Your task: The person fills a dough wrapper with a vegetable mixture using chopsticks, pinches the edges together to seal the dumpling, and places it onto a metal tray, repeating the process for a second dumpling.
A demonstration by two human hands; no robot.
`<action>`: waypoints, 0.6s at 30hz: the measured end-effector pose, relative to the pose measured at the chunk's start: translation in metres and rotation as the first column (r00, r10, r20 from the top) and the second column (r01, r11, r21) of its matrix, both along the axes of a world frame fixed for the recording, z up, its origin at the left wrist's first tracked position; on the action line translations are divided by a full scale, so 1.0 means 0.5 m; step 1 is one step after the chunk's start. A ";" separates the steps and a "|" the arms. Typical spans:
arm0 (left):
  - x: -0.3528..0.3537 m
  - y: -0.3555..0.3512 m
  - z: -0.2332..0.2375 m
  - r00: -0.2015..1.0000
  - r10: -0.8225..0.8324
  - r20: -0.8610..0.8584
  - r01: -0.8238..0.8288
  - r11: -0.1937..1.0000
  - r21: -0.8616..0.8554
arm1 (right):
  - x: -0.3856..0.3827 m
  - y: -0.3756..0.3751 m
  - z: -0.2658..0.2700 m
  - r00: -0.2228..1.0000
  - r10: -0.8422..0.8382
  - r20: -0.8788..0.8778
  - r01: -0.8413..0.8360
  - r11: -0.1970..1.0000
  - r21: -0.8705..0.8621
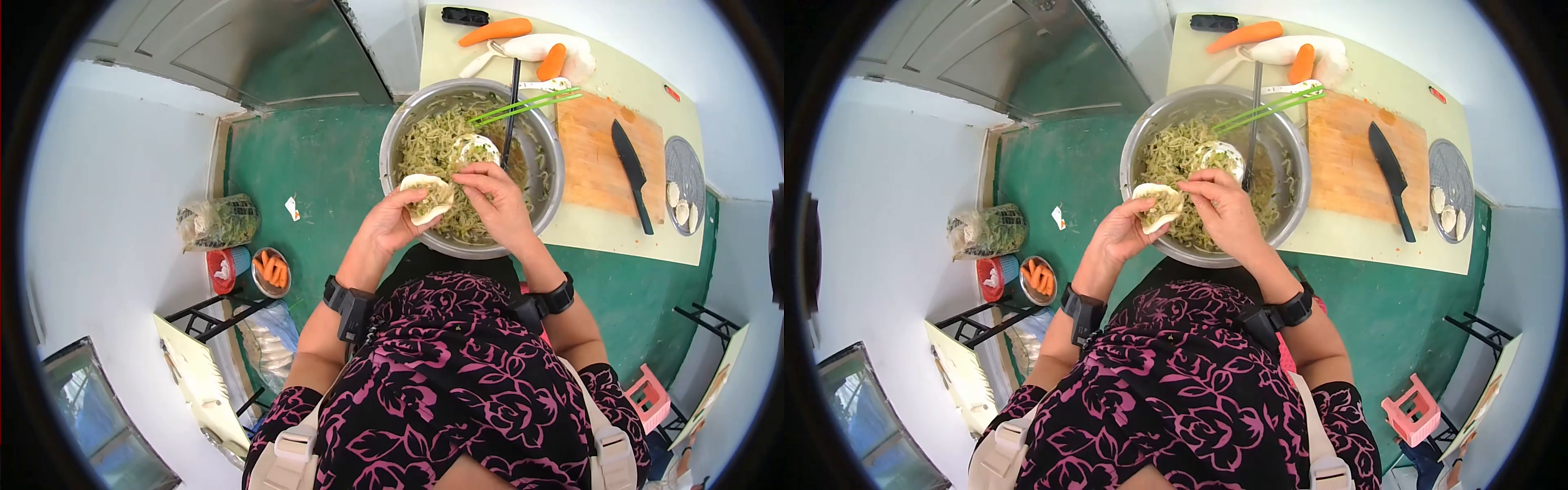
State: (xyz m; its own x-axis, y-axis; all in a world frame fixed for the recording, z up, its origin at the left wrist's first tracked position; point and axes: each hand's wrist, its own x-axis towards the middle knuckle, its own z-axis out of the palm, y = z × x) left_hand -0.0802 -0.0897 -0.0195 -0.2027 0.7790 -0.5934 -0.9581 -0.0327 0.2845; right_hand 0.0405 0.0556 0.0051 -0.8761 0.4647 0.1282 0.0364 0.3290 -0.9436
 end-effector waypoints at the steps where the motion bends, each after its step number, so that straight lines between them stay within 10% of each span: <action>1: -0.002 -0.001 -0.002 1.000 0.016 0.007 -0.016 1.000 -0.005 | 0.002 0.000 0.006 0.999 -0.028 0.021 0.027 0.999 0.029; 4: -0.006 -0.001 0.001 0.998 0.054 0.021 -0.054 0.999 -0.001 | 0.012 0.016 -0.008 0.964 -0.211 0.162 0.216 0.976 -0.012; 11: 0.001 0.012 0.018 0.996 0.047 -0.076 -0.047 0.999 0.000 | 0.011 -0.027 -0.062 0.987 0.048 0.156 0.049 0.825 -0.563; 18: 0.007 0.010 0.016 0.998 0.051 -0.049 -0.051 0.999 -0.004 | 0.001 -0.018 -0.061 0.982 0.059 0.178 0.082 0.718 -0.691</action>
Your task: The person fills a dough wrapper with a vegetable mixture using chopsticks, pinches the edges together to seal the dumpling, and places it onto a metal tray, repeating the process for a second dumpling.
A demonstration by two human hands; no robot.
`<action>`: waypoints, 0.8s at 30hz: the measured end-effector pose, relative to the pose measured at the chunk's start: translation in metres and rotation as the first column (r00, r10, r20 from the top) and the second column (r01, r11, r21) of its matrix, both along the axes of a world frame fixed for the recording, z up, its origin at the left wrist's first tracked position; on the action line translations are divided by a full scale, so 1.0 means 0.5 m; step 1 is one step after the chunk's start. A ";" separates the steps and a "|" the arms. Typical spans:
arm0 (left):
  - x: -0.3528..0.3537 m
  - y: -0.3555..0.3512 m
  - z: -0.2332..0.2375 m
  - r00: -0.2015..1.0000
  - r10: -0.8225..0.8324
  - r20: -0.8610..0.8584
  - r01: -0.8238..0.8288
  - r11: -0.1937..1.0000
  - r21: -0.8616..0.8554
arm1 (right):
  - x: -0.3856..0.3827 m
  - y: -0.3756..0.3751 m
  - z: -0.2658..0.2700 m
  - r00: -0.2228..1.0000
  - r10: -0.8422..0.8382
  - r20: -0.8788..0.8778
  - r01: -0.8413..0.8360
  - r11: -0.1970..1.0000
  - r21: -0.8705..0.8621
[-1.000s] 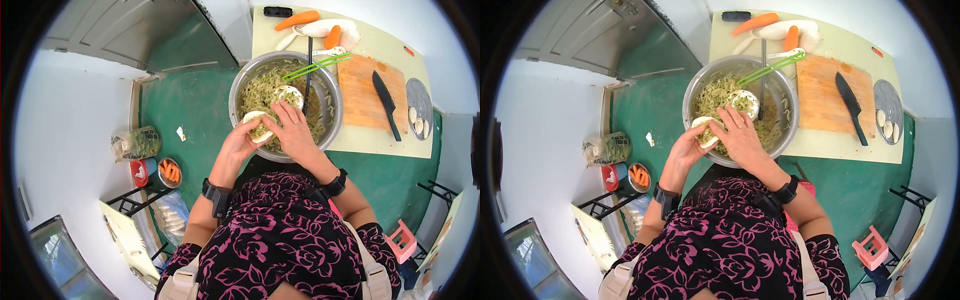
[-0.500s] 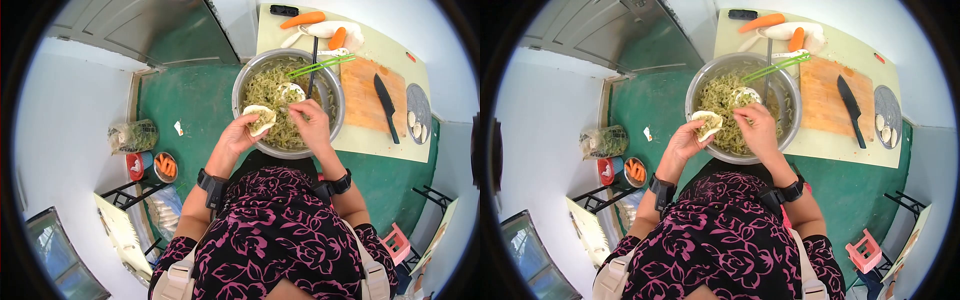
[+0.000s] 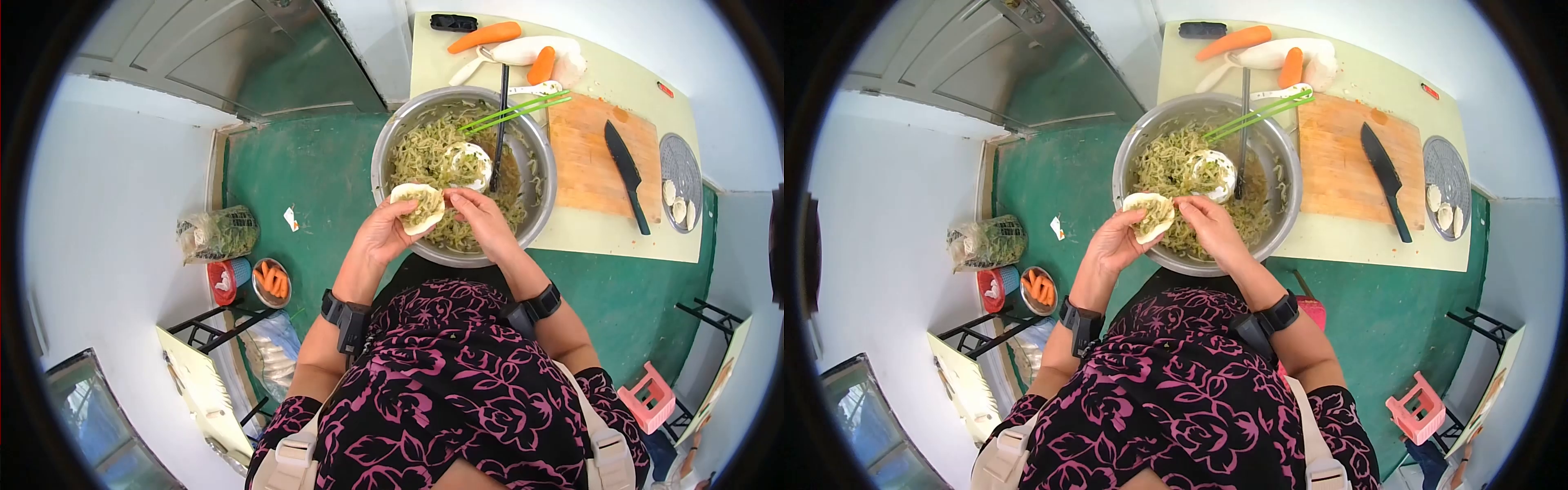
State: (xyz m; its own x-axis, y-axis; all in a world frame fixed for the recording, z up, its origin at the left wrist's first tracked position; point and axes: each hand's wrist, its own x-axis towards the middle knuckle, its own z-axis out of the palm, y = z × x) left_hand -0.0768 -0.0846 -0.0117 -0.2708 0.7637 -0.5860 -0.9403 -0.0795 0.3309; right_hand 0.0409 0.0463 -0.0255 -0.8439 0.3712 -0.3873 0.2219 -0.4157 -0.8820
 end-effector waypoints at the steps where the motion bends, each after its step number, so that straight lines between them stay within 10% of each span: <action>1: 0.001 0.000 -0.001 1.000 -0.008 0.005 0.008 1.000 0.012 | -0.002 0.002 0.001 1.000 -0.007 0.018 0.009 0.996 -0.087; 5: 0.005 -0.004 -0.001 1.000 -0.018 0.009 0.017 0.998 0.067 | -0.001 0.005 -0.011 0.999 -0.015 -0.032 0.003 0.938 -0.346; 8: 0.011 -0.002 0.000 1.000 0.003 0.006 -0.004 0.998 0.062 | -0.002 0.005 0.022 0.995 -0.030 -0.094 0.008 0.974 -0.226; 11: 0.011 -0.007 -0.004 0.999 0.013 0.040 -0.015 0.998 0.063 | 0.007 -0.002 0.015 0.977 0.100 -0.186 -0.043 0.958 0.285; 14: 0.015 -0.004 0.004 0.997 0.042 0.061 -0.046 0.998 0.051 | 0.014 -0.014 0.044 0.963 0.259 -0.069 -0.058 0.452 0.890; 18: 0.023 -0.001 -0.001 0.999 0.034 -0.001 -0.034 0.998 0.059 | 0.011 -0.037 0.077 0.956 0.266 0.126 -0.148 0.063 0.987; 24: 0.027 -0.007 0.010 0.996 -0.037 -0.075 0.039 0.999 0.025 | 0.013 -0.028 0.079 0.937 0.328 0.123 -0.182 0.155 0.971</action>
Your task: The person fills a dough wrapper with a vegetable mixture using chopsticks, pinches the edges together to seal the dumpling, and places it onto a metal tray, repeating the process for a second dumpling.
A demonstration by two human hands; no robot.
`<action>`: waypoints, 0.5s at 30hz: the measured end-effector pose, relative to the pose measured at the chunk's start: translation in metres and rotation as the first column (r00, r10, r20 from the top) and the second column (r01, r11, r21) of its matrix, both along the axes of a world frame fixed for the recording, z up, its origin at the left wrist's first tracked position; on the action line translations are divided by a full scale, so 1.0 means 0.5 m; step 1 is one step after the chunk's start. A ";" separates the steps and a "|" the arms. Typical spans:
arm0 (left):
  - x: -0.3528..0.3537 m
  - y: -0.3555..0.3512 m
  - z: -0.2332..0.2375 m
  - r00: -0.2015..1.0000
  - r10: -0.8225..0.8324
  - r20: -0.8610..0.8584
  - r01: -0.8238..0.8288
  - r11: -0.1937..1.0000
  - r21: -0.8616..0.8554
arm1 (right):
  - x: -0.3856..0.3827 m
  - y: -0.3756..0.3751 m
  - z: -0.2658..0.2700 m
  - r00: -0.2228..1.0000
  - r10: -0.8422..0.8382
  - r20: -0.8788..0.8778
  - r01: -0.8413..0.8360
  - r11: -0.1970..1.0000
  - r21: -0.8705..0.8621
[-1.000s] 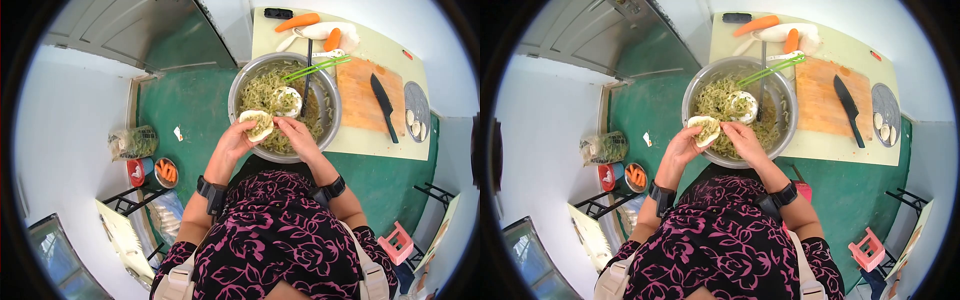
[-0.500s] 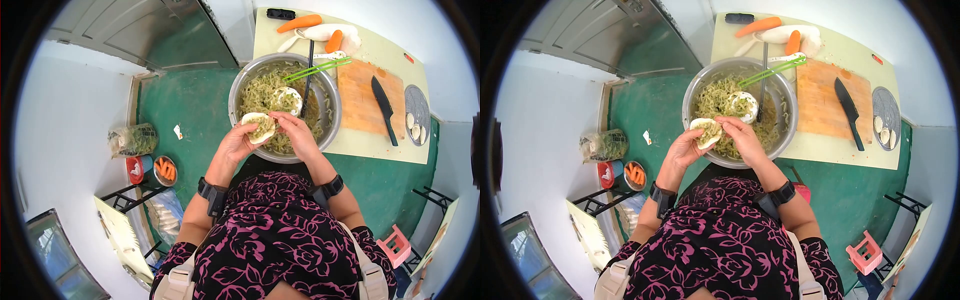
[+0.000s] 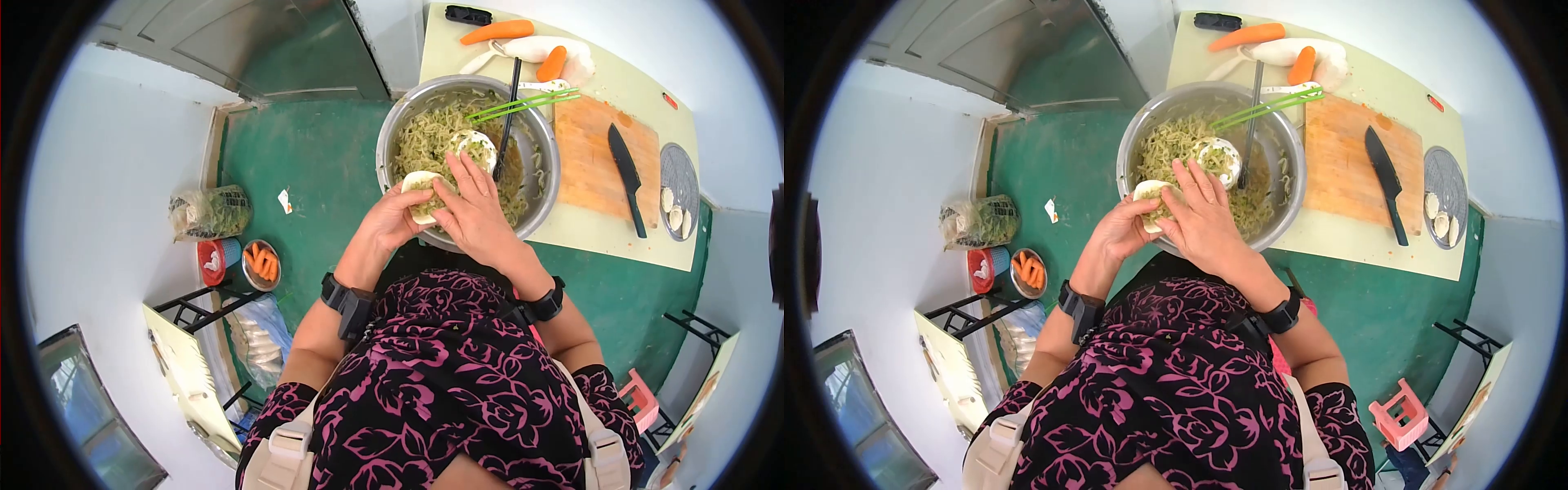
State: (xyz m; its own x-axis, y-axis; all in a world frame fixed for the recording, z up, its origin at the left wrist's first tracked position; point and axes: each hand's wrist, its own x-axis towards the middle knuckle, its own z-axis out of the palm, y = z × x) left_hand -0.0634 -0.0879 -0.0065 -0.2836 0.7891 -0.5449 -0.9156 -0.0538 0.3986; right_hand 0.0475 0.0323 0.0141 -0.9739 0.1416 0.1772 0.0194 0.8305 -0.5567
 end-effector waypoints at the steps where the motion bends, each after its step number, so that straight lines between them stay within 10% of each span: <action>1: 0.000 0.002 -0.002 1.000 0.007 0.017 -0.007 1.000 0.022 | 0.000 -0.002 -0.002 1.000 0.001 0.011 -0.001 0.999 0.039; 6: 0.002 0.002 -0.006 0.999 0.033 -0.029 -0.033 0.999 -0.022 | 0.000 -0.020 0.002 0.998 0.009 0.058 -0.019 0.987 0.158; 9: 0.003 0.000 -0.019 0.999 0.035 -0.038 -0.036 0.999 -0.021 | 0.005 -0.018 -0.001 0.998 -0.041 0.038 0.045 0.991 -0.122; 12: -0.004 -0.004 -0.022 0.998 0.019 0.055 -0.018 1.000 -0.023 | 0.015 0.012 -0.017 0.995 -0.098 0.000 0.066 0.670 -0.739; 15: -0.009 -0.010 -0.020 0.996 0.012 0.093 -0.008 0.999 -0.049 | 0.021 0.045 -0.013 0.986 -0.160 -0.044 0.023 0.396 -0.918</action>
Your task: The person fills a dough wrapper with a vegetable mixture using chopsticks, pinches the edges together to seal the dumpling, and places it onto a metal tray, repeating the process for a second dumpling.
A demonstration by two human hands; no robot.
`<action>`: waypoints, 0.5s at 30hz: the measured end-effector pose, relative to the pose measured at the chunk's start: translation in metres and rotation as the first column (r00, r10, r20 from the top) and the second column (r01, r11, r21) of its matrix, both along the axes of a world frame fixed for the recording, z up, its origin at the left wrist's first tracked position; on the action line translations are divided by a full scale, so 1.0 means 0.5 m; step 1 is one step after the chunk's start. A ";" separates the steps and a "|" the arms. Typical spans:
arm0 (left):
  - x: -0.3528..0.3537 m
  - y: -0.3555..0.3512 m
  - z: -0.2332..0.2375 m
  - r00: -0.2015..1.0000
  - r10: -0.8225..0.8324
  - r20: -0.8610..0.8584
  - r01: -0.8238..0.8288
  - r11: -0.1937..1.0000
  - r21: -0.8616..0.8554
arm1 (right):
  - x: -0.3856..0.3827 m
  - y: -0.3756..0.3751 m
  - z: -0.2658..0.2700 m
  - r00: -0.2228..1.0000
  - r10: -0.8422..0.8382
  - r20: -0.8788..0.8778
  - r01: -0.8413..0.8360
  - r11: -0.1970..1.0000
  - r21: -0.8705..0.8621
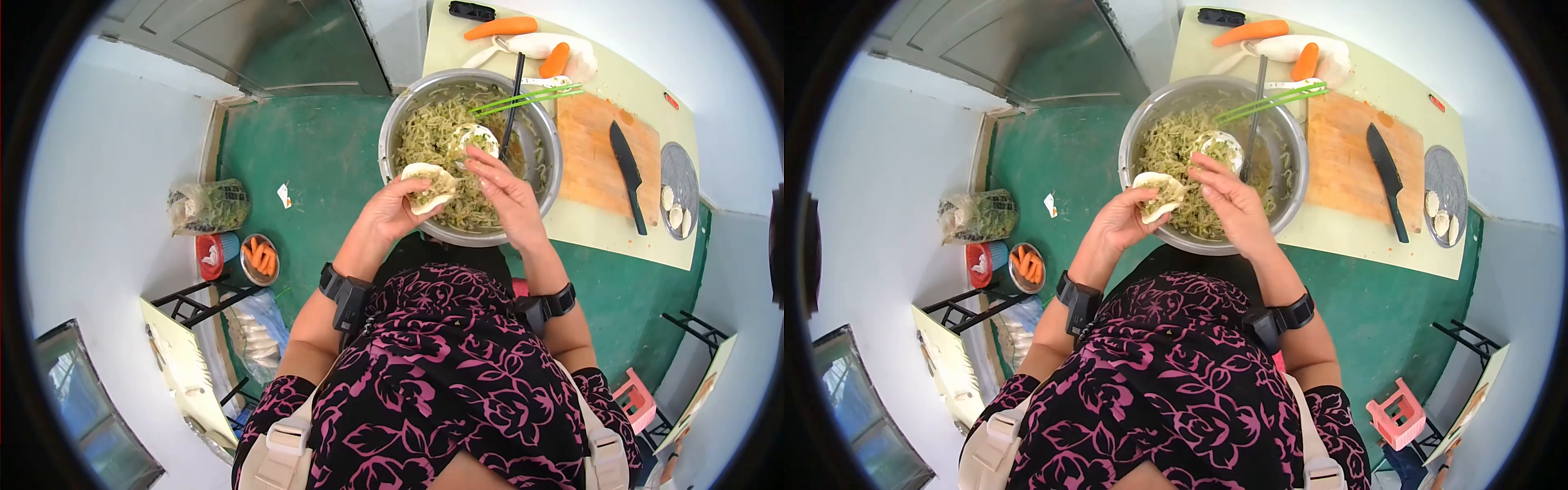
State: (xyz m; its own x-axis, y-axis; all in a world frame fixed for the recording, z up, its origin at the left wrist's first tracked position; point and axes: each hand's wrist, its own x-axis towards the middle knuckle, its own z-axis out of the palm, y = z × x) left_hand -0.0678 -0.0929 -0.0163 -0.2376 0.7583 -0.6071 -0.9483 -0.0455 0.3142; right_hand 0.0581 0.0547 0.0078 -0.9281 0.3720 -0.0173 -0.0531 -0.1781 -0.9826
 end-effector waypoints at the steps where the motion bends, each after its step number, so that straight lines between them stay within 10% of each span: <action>1: -0.001 0.000 0.001 1.000 -0.004 0.000 0.004 1.000 -0.009 | -0.001 0.001 -0.002 1.000 -0.025 0.001 0.025 0.997 0.076; 9: -0.005 0.009 0.003 0.996 -0.011 -0.084 0.013 1.000 0.017 | 0.008 0.018 -0.034 0.962 -0.166 0.217 0.000 0.795 0.606; 13: 0.007 0.020 0.004 0.993 0.100 -0.068 -0.098 0.995 0.034 | 0.003 -0.036 -0.052 0.951 0.108 0.290 -0.007 0.945 -0.328; 15: 0.014 0.022 0.008 0.993 0.094 -0.070 -0.092 0.995 0.030 | -0.004 -0.040 -0.052 0.962 0.041 0.269 0.053 0.942 -0.333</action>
